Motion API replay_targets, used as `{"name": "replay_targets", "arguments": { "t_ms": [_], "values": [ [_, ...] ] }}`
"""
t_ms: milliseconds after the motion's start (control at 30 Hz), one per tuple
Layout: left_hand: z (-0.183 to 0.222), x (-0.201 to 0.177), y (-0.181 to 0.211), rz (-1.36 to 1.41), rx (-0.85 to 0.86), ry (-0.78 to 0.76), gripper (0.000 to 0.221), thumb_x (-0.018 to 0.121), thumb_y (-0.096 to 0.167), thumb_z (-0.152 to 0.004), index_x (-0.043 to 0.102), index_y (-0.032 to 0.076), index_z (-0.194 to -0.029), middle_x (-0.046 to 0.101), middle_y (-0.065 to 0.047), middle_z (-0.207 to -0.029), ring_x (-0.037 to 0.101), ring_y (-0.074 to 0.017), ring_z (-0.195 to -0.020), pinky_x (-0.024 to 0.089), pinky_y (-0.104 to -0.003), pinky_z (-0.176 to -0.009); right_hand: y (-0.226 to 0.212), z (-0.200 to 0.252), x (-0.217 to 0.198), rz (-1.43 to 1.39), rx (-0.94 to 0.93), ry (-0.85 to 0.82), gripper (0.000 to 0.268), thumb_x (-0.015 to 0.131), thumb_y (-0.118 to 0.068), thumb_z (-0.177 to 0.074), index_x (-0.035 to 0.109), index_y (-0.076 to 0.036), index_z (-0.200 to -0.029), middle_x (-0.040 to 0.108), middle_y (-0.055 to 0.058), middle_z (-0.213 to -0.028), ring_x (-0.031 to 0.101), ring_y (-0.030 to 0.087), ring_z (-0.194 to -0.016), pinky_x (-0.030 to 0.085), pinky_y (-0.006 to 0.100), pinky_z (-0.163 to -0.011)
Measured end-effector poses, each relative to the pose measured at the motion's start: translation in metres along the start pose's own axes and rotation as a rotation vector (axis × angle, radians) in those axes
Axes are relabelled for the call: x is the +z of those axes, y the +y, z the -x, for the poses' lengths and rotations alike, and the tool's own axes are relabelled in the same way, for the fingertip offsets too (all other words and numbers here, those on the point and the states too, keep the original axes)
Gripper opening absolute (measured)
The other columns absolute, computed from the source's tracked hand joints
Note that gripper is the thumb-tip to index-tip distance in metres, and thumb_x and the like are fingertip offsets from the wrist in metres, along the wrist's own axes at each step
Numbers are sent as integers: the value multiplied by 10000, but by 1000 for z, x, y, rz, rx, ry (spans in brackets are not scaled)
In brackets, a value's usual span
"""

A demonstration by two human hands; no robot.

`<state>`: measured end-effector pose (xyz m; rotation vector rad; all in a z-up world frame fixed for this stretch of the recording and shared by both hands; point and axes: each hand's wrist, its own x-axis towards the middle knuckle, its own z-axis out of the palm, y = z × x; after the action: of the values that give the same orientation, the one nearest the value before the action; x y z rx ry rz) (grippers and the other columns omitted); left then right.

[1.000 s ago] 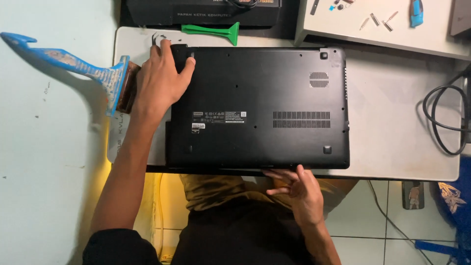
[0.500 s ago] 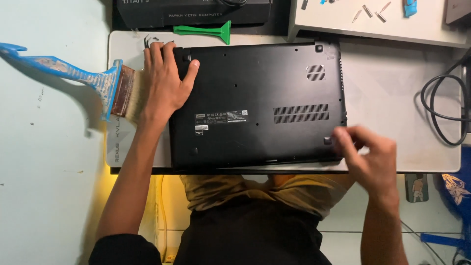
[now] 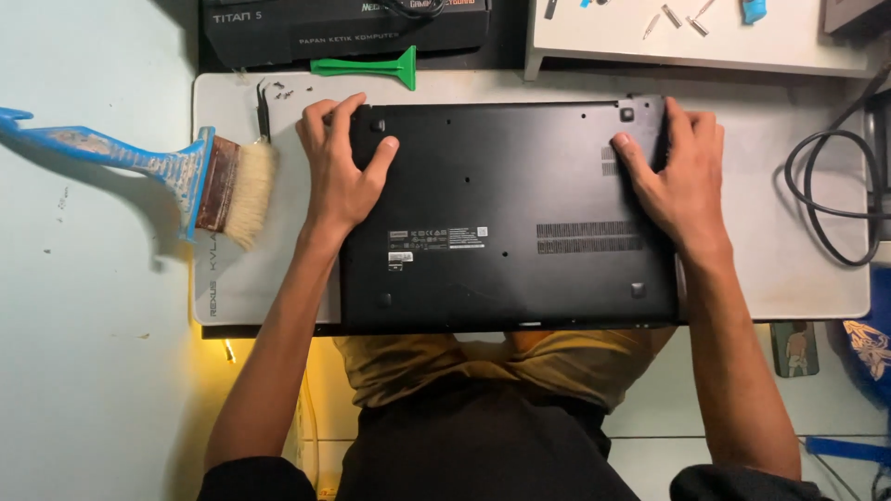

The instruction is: Attaching and screwing the back cover onto a laptop after cleaning the internals with a brush.

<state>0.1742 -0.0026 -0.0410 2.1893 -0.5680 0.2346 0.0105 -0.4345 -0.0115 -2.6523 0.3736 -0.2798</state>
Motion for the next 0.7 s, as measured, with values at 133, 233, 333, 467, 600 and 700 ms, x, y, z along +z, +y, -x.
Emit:
{"name": "replay_targets", "arguments": {
  "t_ms": [133, 233, 333, 467, 600, 700],
  "values": [
    [-15, 29, 16, 79, 1, -36, 532, 770, 300, -1094, 689, 87, -1576, 455, -114, -1439, 466, -370, -1411, 454, -570, -1272, 35, 9, -6, -5, 10, 77, 758, 784, -458, -1249, 582, 117, -1700, 524, 283, -1373, 530, 474, -1305, 468, 590, -1125],
    [-30, 50, 20, 110, 72, 13, 444, 769, 231, -1096, 747, 88, -1515, 483, -100, -1403, 510, -326, -1354, 440, -500, -1271, 47, 3, -15, -64, 43, 99, 804, 782, -423, -1240, 516, 130, -1760, 475, 251, -1401, 503, 432, -1378, 442, 566, -1206],
    [-44, 56, 16, 124, 79, -36, 429, 703, 275, -1140, 731, 118, -1538, 506, -100, -1404, 531, -320, -1288, 471, -477, -1235, 57, -3, -20, -48, -76, 146, 665, 787, -321, -1267, 613, 166, -1685, 518, 299, -1503, 504, 469, -1416, 427, 587, -1215],
    [-40, 38, 13, 92, 123, -139, 453, 587, 240, -1221, 650, 52, -1628, 542, -165, -1560, 545, -371, -1460, 506, -500, -1247, 49, 5, -27, -38, -127, 114, 560, 759, -262, -1266, 618, 110, -1660, 609, 307, -1591, 561, 483, -1447, 413, 605, -1173],
    [-9, 2, 36, 95, 49, -191, 627, 569, 341, -1287, 441, -41, -1767, 470, -238, -1801, 439, -414, -1717, 377, -551, -1440, 39, 9, -37, -151, -50, 148, 503, 890, -171, -1178, 708, 9, -1612, 615, 219, -1578, 625, 375, -1437, 528, 514, -1001],
    [34, -21, 68, -72, 21, -255, 721, 608, 413, -1240, 471, -89, -1738, 496, -310, -1708, 435, -468, -1602, 385, -614, -1357, 61, 2, -39, -271, -17, 205, 282, 884, -107, -1217, 797, -60, -1481, 676, 144, -1510, 657, 283, -1346, 557, 428, -1066]
  ]
}}
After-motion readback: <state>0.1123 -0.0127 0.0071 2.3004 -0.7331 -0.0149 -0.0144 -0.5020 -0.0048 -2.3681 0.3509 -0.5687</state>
